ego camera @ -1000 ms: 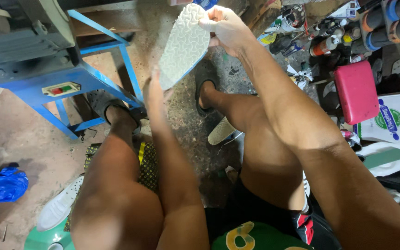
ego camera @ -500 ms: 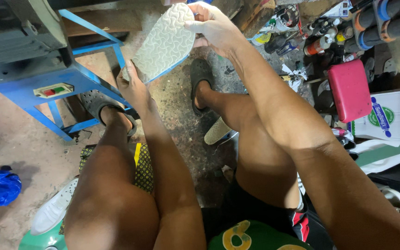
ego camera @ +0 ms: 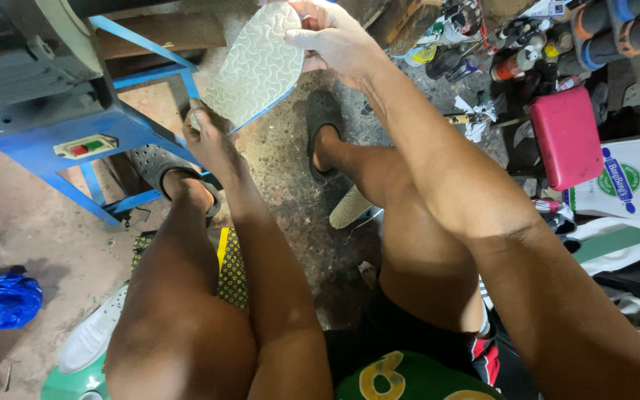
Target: The person holds a blue flip-flop against a rotating grinding wheel to smooth its edges. They rotate the sandal to grind different sides and then inspect the finished sole.
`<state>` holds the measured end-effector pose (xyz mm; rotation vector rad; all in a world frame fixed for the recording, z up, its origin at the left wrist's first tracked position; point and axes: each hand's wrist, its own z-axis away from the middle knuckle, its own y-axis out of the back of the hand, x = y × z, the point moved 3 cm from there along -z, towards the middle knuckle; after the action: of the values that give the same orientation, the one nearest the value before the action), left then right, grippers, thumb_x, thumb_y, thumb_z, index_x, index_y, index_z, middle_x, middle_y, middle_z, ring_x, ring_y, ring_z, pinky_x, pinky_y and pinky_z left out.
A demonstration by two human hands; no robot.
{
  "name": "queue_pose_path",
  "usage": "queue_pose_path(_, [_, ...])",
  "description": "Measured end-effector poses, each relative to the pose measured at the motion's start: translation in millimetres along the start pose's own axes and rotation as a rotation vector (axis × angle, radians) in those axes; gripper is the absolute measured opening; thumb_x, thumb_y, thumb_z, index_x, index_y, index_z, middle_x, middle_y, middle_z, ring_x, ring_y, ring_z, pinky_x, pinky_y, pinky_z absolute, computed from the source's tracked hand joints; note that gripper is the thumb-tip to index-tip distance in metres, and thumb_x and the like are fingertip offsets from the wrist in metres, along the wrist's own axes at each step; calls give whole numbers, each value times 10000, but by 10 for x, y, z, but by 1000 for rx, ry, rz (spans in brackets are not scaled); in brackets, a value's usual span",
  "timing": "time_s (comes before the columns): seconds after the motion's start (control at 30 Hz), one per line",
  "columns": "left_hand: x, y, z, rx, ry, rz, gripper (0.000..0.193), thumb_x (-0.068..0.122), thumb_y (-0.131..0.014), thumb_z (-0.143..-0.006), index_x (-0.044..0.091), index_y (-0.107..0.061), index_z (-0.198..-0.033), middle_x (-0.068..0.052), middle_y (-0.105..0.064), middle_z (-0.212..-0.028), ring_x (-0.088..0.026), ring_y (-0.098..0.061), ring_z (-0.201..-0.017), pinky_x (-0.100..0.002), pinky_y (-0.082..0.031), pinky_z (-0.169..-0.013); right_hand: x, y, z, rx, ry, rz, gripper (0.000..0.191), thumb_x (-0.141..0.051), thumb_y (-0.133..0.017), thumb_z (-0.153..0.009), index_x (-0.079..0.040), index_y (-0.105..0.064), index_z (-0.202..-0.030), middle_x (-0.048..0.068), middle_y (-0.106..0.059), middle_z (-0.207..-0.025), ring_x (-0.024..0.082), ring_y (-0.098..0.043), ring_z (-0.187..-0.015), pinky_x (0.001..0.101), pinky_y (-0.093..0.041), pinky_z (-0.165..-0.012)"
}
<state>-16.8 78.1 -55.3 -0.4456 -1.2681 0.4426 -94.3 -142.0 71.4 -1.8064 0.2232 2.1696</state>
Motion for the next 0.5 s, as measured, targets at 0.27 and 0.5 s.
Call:
queue_pose_path(0.27, [-121,-111,50,-30,52,72,429,345,-697,-1133,-34,-637,-942,-74,-612,-883,-161,-568,-751,-313,-447,-609,-24,-16,-21,-7,-26,77,208,-103,-677,-1003,-56,-699,-1204,39,-752,-1104,127,-746,-971,303,-641,-817])
queue_pose_path(0.5, [-164,-128,87,52,171,84,335,325,-645,-1015,-10,-637,-1025,-90,-710,-931,-193,-707,-796,-344,-588,-655,-20,53,6,-11,20,29,227,-72,-676,-995,-53,-686,-1220,45,-746,-1127,131,-754,-992,288,-645,-803])
